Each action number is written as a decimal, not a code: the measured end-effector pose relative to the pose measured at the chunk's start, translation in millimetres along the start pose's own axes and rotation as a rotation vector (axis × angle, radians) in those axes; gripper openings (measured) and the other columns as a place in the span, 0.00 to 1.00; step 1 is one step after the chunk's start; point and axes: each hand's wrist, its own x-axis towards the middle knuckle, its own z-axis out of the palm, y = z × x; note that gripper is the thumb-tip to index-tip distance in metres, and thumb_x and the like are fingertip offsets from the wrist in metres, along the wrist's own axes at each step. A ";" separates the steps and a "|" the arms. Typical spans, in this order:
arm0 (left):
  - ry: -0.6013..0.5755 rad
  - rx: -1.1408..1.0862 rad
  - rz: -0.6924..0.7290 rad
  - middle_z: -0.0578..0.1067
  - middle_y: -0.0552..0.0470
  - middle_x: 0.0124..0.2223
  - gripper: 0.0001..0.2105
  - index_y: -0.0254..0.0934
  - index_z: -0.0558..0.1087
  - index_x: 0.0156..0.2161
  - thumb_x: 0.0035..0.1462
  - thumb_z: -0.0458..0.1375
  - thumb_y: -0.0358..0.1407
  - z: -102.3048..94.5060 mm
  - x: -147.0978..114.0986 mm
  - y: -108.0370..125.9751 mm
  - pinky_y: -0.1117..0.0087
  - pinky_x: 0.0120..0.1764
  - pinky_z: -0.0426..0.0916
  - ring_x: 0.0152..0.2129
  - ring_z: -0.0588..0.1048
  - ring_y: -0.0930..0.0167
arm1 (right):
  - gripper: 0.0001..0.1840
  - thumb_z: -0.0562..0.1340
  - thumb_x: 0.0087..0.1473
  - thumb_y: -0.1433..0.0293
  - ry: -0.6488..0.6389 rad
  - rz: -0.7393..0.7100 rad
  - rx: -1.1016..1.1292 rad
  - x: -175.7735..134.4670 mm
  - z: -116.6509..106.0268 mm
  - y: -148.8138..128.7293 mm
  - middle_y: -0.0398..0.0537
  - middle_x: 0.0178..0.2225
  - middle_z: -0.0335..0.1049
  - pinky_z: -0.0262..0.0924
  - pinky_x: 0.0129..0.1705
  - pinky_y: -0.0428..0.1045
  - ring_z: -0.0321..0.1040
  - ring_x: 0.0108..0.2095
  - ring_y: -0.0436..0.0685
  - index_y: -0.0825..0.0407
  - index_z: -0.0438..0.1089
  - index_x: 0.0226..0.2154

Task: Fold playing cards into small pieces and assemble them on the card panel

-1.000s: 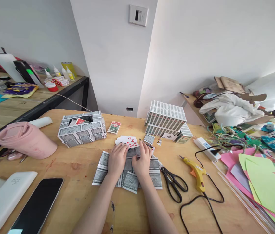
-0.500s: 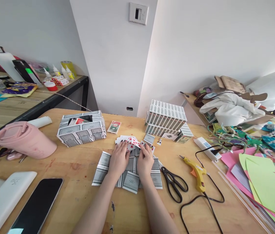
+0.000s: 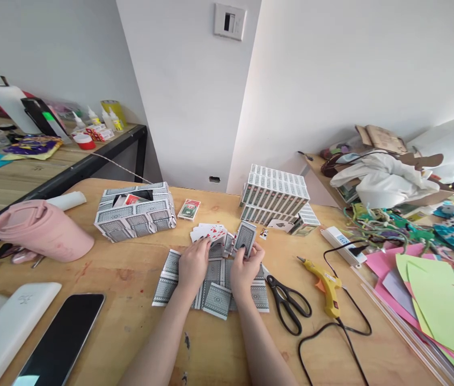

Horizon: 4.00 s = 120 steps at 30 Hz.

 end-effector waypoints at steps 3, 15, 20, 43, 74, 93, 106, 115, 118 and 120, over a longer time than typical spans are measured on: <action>-0.005 0.063 -0.056 0.77 0.43 0.33 0.14 0.34 0.70 0.45 0.59 0.45 0.33 -1.4 -1.1 1.3 0.70 0.33 0.66 0.30 0.76 0.66 | 0.14 0.53 0.51 0.65 -0.094 -0.013 -0.012 -0.9 0.1 1.0 0.50 0.33 0.70 0.59 0.28 0.46 0.65 0.26 0.51 0.53 0.59 0.40; 0.261 -0.035 0.006 0.77 0.44 0.38 0.13 0.33 0.69 0.46 0.56 0.49 0.30 -2.1 -2.9 4.1 0.70 0.37 0.67 0.33 0.76 0.67 | 0.15 0.54 0.49 0.70 -0.207 -0.194 -0.110 0.9 -0.2 9.9 0.50 0.49 0.65 0.54 0.52 0.55 0.62 0.49 0.58 0.49 0.75 0.35; 0.279 -0.173 0.192 0.76 0.46 0.42 0.14 0.36 0.69 0.47 0.55 0.51 0.29 -4.2 -2.0 10.5 0.69 0.44 0.67 0.40 0.74 0.69 | 0.18 0.52 0.52 0.69 -0.258 -0.180 -0.054 -1.1 0.0 8.3 0.50 0.58 0.54 0.52 0.55 0.55 0.57 0.55 0.58 0.48 0.71 0.43; 0.030 -0.416 0.329 0.68 0.45 0.52 0.22 0.36 0.68 0.48 0.48 0.47 0.22 -6.6 -6.1 17.4 0.59 0.53 0.62 0.54 0.63 0.65 | 0.25 0.58 0.47 0.67 -0.326 0.141 0.288 1.1 -0.1 0.9 0.54 0.54 0.61 0.51 0.56 0.57 0.57 0.55 0.61 0.56 0.65 0.50; -0.160 -1.000 -0.544 0.69 0.55 0.22 0.15 0.34 0.70 0.28 0.48 0.54 0.46 -5.4 7.2 6.2 0.75 0.20 0.65 0.19 0.68 0.72 | 0.18 0.63 0.41 0.60 -0.382 0.304 0.389 5.1 4.6 0.1 0.52 0.33 0.75 0.65 0.33 0.51 0.71 0.31 0.58 0.56 0.69 0.33; -0.182 -1.048 -0.590 0.77 0.49 0.29 0.17 0.31 0.73 0.38 0.45 0.58 0.43 -3.7 5.2 1.4 0.71 0.28 0.68 0.25 0.74 0.68 | 0.16 0.60 0.45 0.58 -0.427 0.253 0.252 6.1 3.5 1.6 0.44 0.24 0.71 0.60 0.27 0.45 0.64 0.24 0.51 0.56 0.70 0.27; -0.087 -1.080 -0.610 0.78 0.46 0.34 0.14 0.31 0.73 0.38 0.45 0.58 0.36 2.3 6.1 -4.5 0.68 0.31 0.71 0.31 0.76 0.65 | 0.16 0.63 0.42 0.63 -0.575 0.364 0.373 5.3 6.5 5.1 0.48 0.29 0.76 0.66 0.31 0.52 0.72 0.28 0.59 0.55 0.69 0.35; -0.020 -0.943 -0.620 0.78 0.48 0.34 0.13 0.33 0.75 0.36 0.45 0.59 0.38 1.5 5.7 -6.6 0.71 0.31 0.70 0.30 0.76 0.67 | 0.15 0.63 0.41 0.64 -0.557 0.365 0.357 6.7 6.7 6.6 0.47 0.28 0.76 0.67 0.33 0.51 0.73 0.30 0.59 0.55 0.69 0.33; -0.030 -0.979 -0.625 0.78 0.48 0.35 0.13 0.34 0.75 0.37 0.45 0.59 0.38 1.3 5.7 -6.6 0.71 0.32 0.71 0.32 0.76 0.67 | 0.15 0.64 0.40 0.64 -0.554 0.385 0.374 7.2 6.6 7.1 0.47 0.27 0.76 0.67 0.32 0.50 0.73 0.30 0.59 0.54 0.68 0.32; -0.034 -0.993 -0.627 0.78 0.48 0.35 0.12 0.34 0.75 0.37 0.45 0.59 0.37 1.4 5.8 -6.2 0.71 0.32 0.71 0.32 0.76 0.67 | 0.15 0.64 0.39 0.64 -0.550 0.399 0.390 7.1 6.5 6.9 0.47 0.27 0.76 0.67 0.31 0.50 0.73 0.29 0.59 0.54 0.68 0.32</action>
